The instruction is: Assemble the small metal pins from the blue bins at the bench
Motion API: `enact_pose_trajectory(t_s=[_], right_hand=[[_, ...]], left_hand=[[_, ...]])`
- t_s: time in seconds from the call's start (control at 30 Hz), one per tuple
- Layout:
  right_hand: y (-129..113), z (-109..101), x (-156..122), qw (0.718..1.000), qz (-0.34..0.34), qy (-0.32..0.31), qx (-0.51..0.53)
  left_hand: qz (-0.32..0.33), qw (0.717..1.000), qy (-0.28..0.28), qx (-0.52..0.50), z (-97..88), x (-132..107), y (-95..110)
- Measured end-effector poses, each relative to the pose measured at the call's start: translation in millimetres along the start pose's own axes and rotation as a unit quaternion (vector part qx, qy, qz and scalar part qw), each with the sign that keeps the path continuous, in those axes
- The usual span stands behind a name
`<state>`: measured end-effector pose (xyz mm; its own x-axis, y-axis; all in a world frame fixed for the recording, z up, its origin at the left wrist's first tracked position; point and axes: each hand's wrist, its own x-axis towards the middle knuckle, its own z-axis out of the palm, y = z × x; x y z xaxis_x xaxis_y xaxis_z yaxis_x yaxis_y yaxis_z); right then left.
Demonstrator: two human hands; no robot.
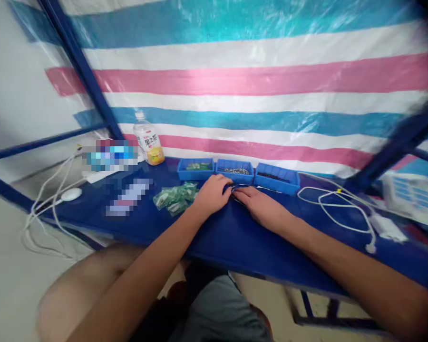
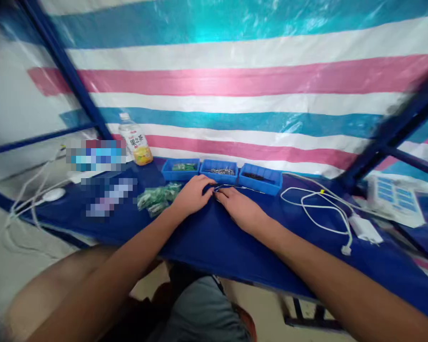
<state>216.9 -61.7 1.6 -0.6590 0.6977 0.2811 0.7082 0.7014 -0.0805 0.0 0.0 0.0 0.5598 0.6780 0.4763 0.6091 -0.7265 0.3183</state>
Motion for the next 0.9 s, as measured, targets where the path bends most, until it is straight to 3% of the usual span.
enact_pose_trajectory(t_s=[0.37,0.6,0.9], right_hand=[[4,-10,11,0.998,-0.055,0.019,-0.014],[10,-4,15,0.996,-0.073,0.045,-0.019],[17,-1,12,0.986,-0.071,0.148,0.039]], left_hand=[[0.035,0.996,0.022,-0.075,0.0,3,4],[0.038,0.995,0.020,-0.084,2.1,3,5],[0.025,0.996,0.013,-0.083,0.7,1,6]])
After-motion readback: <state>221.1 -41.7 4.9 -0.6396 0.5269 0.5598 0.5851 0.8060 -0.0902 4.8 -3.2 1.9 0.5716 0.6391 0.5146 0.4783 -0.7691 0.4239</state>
